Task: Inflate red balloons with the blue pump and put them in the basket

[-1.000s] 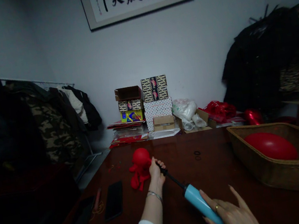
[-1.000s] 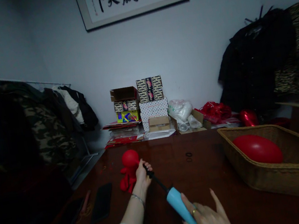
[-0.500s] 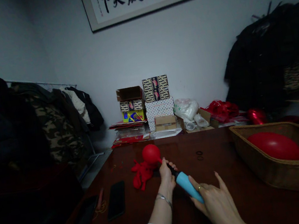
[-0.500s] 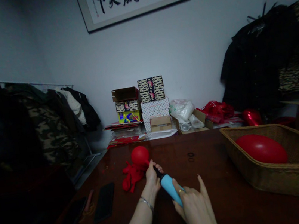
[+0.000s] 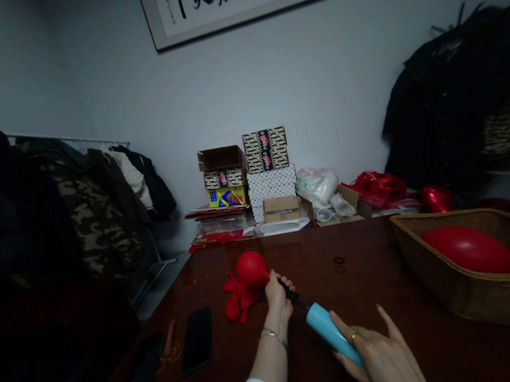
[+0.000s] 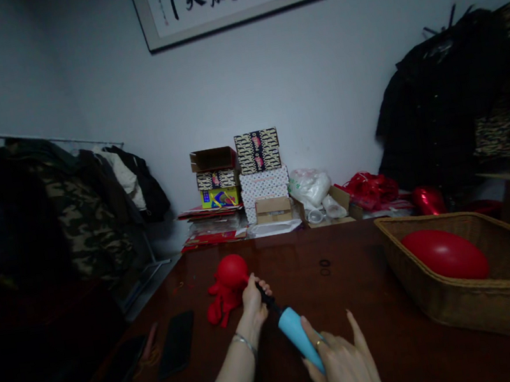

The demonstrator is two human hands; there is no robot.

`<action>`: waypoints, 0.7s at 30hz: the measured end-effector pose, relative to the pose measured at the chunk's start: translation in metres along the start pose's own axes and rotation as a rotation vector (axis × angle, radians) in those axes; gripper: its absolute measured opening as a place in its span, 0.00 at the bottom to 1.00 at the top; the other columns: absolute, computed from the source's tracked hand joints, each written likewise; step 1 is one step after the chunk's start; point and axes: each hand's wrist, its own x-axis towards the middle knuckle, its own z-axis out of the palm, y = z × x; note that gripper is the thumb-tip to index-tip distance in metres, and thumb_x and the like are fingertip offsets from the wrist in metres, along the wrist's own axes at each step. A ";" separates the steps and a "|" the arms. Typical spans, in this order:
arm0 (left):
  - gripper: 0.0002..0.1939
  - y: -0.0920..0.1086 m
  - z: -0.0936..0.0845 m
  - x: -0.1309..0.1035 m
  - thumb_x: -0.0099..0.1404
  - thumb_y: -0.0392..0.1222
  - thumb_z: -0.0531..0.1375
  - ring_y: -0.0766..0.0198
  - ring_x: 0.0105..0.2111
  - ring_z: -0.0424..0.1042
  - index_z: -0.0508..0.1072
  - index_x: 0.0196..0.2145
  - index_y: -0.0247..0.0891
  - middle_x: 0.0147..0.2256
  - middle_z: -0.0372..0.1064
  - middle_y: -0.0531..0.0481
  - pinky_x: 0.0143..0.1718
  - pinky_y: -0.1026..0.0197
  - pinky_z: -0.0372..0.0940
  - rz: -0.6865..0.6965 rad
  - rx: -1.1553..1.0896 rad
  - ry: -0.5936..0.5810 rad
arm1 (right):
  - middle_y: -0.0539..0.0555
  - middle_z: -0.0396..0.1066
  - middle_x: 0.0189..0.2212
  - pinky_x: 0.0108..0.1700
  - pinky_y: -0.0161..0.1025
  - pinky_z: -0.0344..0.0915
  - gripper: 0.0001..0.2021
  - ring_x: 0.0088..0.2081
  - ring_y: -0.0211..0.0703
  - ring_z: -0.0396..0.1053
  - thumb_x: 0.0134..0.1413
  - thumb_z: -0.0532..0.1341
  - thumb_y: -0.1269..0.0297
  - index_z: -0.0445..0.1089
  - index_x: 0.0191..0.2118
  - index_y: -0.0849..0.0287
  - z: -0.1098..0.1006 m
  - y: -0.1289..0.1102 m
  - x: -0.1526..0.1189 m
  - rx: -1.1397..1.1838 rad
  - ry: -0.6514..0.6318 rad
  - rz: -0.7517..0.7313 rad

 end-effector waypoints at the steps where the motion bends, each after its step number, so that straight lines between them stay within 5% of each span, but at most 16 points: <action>1: 0.14 0.002 -0.001 0.001 0.65 0.43 0.52 0.73 0.13 0.54 0.56 0.23 0.38 0.16 0.52 0.58 0.15 0.70 0.50 0.002 0.001 0.001 | 0.47 0.74 0.32 0.61 0.55 0.30 0.25 0.31 0.39 0.72 0.51 0.57 0.66 0.58 0.57 0.52 -0.001 0.004 -0.005 0.014 0.010 -0.019; 9: 0.13 0.011 0.000 0.003 0.66 0.42 0.52 0.74 0.13 0.53 0.56 0.24 0.38 0.16 0.51 0.59 0.15 0.70 0.48 0.007 -0.016 0.010 | 0.46 0.75 0.34 0.61 0.51 0.21 0.29 0.32 0.38 0.73 0.51 0.57 0.64 0.52 0.60 0.54 -0.008 0.025 -0.031 -0.028 0.095 -0.176; 21: 0.14 -0.005 0.005 -0.005 0.65 0.44 0.52 0.73 0.13 0.54 0.56 0.24 0.38 0.16 0.52 0.58 0.15 0.69 0.50 -0.008 -0.001 -0.015 | 0.48 0.74 0.31 0.60 0.57 0.31 0.25 0.31 0.40 0.72 0.50 0.59 0.65 0.61 0.56 0.54 -0.002 0.002 0.001 0.017 0.004 0.020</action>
